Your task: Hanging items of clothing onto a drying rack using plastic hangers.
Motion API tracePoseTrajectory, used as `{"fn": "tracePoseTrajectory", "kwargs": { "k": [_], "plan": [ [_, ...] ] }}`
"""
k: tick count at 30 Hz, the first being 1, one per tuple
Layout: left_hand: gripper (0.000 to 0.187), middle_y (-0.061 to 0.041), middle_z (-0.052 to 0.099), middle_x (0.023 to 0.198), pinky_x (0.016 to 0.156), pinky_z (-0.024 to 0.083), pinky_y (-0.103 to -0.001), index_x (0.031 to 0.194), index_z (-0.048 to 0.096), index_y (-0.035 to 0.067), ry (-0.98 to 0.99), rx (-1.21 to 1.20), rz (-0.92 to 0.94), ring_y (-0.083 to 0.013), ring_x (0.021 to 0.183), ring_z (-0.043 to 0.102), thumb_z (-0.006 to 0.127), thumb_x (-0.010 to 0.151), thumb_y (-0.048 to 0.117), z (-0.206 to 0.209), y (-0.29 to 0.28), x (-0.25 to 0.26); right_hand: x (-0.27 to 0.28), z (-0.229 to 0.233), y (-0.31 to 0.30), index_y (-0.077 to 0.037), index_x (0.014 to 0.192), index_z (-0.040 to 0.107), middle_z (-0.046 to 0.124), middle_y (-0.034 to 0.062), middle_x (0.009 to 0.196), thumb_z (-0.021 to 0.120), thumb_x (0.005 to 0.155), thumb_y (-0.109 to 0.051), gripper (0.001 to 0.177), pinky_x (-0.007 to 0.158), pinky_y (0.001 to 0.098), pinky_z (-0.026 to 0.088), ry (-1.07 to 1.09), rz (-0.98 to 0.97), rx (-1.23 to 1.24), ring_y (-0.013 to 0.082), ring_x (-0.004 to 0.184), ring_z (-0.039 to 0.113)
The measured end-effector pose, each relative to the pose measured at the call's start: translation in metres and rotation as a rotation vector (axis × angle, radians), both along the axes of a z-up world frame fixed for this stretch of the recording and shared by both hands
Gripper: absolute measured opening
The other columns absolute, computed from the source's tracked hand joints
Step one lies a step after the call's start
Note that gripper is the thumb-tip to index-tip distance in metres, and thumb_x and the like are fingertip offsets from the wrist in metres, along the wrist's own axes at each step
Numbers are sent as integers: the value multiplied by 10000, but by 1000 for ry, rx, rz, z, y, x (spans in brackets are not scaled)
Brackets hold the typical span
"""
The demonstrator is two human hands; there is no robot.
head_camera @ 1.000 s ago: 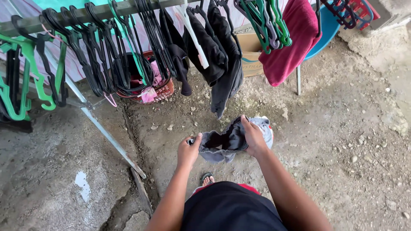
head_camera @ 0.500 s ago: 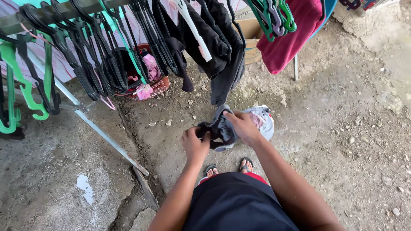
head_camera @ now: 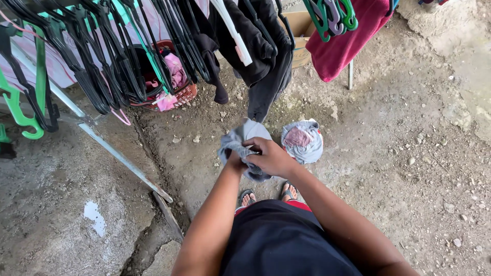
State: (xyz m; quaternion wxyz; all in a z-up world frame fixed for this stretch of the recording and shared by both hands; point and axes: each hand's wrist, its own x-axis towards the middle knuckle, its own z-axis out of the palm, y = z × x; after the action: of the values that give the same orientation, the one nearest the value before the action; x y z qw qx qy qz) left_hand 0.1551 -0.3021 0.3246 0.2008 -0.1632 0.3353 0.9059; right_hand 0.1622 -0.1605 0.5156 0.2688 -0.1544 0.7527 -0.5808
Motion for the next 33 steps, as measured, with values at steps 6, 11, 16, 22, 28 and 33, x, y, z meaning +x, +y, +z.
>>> {"fn": "tracePoseTrajectory", "kwargs": {
  "k": [6,11,16,22,28,33],
  "plan": [
    [406,-111,635,1297,952,552,-415,1368,541,93,-23,-39,-35,-242,1143,649,473,1043,326,-7,7,-2,8,6,-2,17,1077,685,731,27,906,711,873,-92,233,733,259,527,-29,55,57,76,816,626],
    [427,-116,642,1294,948,548,-414,1379,549,81,-38,-77,-75,-241,1127,652,493,1037,331,17,13,5,6,-3,4,18,1014,719,642,8,812,688,969,-175,200,668,277,481,-120,105,38,57,753,537],
    [449,-121,648,1291,944,545,-414,1391,557,69,-50,-114,-105,-240,1112,655,514,1031,335,25,19,8,5,4,5,30,973,754,653,-7,810,663,1025,-254,303,680,275,504,-260,123,-75,50,748,533],
    [476,-127,656,1288,939,541,-414,1404,567,55,-63,-159,-134,-238,1093,659,539,1024,341,28,24,10,-12,-1,9,59,969,733,762,83,929,655,1004,-204,276,793,318,579,-594,-170,-379,137,826,704],
    [504,-132,664,1284,933,537,-414,1417,578,41,-82,-207,-164,-237,1074,663,564,1017,347,49,22,19,-45,-4,23,39,1008,694,739,143,945,692,957,-165,210,800,432,615,-645,-613,-408,247,820,731],
    [572,-97,635,1387,1037,517,-405,1475,525,61,-14,-73,-157,-208,1194,642,491,1033,424,75,20,31,-61,-9,33,-4,1023,718,760,117,969,659,955,-232,245,812,409,612,-668,-682,-413,244,843,732]
  ]
}}
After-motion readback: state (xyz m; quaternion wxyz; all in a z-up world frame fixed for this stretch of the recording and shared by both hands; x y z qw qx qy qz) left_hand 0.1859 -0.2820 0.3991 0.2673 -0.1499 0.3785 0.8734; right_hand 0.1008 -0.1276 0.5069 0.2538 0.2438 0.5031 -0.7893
